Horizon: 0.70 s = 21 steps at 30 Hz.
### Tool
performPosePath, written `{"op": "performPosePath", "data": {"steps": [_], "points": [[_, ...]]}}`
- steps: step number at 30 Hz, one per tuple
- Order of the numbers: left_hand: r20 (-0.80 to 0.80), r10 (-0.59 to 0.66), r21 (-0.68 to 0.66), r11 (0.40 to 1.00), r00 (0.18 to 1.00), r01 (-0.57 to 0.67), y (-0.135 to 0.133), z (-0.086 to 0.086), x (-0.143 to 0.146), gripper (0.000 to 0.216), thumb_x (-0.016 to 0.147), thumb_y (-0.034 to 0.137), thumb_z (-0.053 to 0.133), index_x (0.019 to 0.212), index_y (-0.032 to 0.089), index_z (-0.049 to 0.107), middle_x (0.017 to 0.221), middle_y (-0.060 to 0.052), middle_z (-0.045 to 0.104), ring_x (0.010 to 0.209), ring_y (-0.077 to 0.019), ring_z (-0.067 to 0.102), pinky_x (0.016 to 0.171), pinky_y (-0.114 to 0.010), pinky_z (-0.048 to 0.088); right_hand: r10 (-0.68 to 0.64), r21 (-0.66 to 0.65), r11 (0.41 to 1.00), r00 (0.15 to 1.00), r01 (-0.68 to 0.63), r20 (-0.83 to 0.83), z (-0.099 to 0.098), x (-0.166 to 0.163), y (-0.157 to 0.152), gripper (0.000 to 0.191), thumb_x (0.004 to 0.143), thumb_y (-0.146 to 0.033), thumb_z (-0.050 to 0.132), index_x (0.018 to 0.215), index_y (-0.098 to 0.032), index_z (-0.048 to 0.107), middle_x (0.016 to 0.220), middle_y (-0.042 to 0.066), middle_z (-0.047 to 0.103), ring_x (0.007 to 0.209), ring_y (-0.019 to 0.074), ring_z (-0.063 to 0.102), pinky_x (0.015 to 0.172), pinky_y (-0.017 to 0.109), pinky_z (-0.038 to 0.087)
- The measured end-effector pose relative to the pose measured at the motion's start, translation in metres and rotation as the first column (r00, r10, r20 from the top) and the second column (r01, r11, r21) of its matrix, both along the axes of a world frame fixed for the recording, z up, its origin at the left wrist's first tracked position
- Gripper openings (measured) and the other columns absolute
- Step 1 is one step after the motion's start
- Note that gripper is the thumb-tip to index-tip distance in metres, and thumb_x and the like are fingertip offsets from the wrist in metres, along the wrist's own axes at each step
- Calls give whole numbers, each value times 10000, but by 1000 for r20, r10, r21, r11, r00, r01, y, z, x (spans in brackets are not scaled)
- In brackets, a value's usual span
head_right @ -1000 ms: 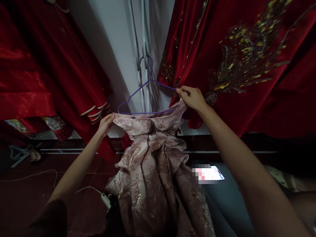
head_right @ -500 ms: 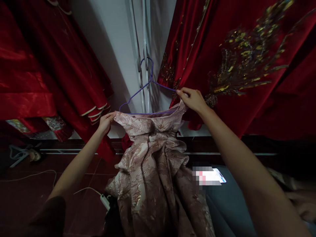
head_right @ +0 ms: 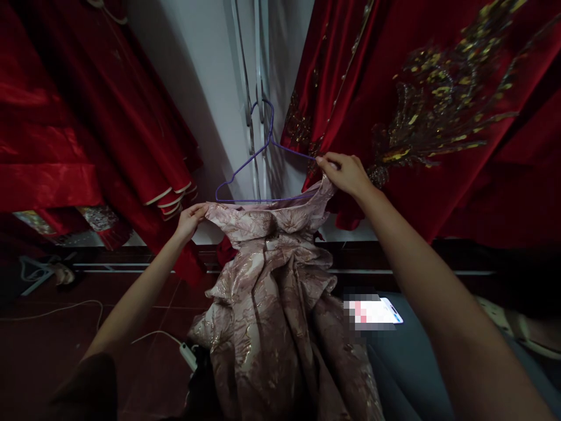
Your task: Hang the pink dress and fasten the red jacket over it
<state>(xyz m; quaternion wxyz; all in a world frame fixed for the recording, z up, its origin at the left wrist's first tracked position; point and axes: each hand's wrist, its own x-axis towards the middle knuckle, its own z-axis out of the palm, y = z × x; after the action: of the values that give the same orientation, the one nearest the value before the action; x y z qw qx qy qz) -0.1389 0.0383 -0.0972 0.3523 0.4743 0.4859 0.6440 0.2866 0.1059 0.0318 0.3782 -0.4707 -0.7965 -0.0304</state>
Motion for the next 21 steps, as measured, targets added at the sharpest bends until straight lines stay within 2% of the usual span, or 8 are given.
{"op": "performPosePath", "data": {"steps": [6,13,21], "points": [[-7,79,1,997,997,-79,-1,1,-2,433,553,454,779,846,145,703,794,-57,688,657,-113,567,597,-215,437,11,-29,1000,1000,-12,-9,-2,2,5,461,873,-593,372,756,-189,561,652,24,541,617,127,459,613,242,341],[-70,98,1,995,993,-98,-4,7,-11,393,581,458,766,813,148,703,700,-35,653,577,-89,516,524,-197,373,3,-32,999,1000,-3,6,0,2,5,467,872,-601,374,759,-191,567,626,7,500,610,118,446,599,235,330],[-74,104,-5,994,992,-105,3,9,-12,399,589,462,750,808,132,696,667,-32,636,547,-91,494,522,-213,353,7,-25,1000,1000,-7,4,0,4,6,462,873,-590,376,758,-184,565,618,7,478,605,119,434,600,236,331]]}}
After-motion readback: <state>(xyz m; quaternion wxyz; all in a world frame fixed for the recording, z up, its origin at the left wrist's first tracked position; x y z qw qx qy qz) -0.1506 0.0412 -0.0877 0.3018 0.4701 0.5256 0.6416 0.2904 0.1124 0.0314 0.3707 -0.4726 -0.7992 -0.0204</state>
